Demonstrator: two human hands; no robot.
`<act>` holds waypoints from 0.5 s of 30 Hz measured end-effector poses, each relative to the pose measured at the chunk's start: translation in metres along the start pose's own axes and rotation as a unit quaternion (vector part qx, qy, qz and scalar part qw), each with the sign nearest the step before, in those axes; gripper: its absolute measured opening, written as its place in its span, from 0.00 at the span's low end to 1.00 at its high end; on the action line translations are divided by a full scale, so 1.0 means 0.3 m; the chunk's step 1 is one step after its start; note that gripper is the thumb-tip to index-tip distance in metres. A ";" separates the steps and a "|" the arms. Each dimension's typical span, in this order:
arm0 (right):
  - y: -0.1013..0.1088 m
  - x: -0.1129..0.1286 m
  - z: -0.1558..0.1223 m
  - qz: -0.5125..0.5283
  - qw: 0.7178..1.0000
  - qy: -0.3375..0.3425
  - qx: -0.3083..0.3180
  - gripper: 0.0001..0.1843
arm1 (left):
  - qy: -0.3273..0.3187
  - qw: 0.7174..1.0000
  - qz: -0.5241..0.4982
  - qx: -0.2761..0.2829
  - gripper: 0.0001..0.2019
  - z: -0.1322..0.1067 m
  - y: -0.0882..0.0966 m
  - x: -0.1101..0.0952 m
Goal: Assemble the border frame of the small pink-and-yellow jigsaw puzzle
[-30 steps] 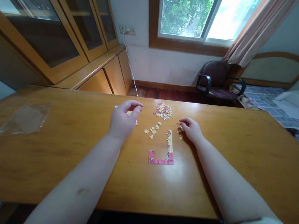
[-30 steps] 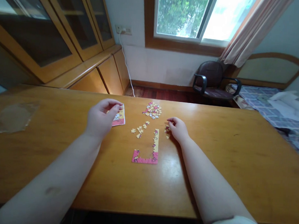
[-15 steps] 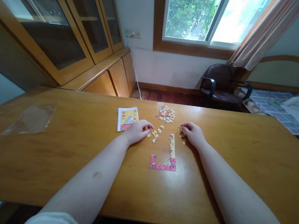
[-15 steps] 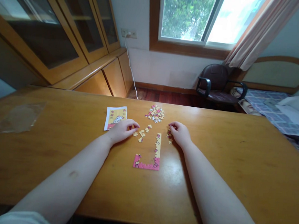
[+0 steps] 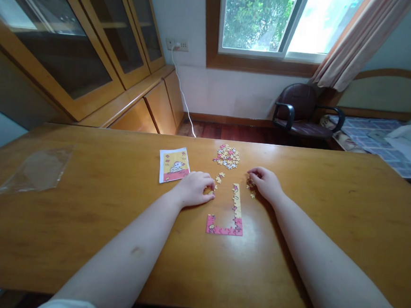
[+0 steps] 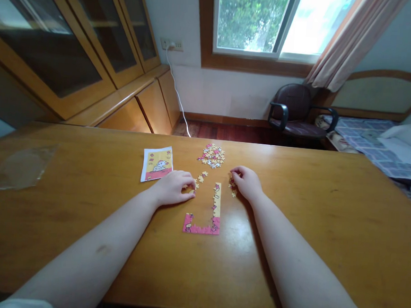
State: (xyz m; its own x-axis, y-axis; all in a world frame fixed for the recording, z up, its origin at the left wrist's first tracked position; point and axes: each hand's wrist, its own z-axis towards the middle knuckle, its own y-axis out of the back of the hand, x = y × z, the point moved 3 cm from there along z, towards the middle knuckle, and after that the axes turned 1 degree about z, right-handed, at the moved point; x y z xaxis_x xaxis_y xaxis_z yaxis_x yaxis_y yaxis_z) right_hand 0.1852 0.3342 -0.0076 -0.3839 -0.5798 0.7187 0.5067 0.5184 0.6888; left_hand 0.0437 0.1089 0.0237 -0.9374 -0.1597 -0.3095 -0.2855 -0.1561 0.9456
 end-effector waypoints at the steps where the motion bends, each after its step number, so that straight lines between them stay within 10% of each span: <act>1: 0.000 0.001 -0.001 0.000 1.000 -0.001 0.001 0.13 | -0.003 1.000 -0.004 -0.008 0.09 0.000 0.001 0.004; 15: 0.001 0.009 -0.001 -0.008 1.000 0.002 0.001 0.12 | -0.086 0.994 -0.064 0.000 0.12 0.009 -0.004 0.005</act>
State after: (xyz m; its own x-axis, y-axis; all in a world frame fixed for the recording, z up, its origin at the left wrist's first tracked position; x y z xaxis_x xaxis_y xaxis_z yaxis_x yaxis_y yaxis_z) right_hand 0.1845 0.3327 -0.0055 -0.3883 -0.5904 0.7076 0.4999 0.5101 0.6999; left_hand 0.0420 0.1114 0.0224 -0.9132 0.0298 -0.4065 -0.4056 -0.1640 0.8992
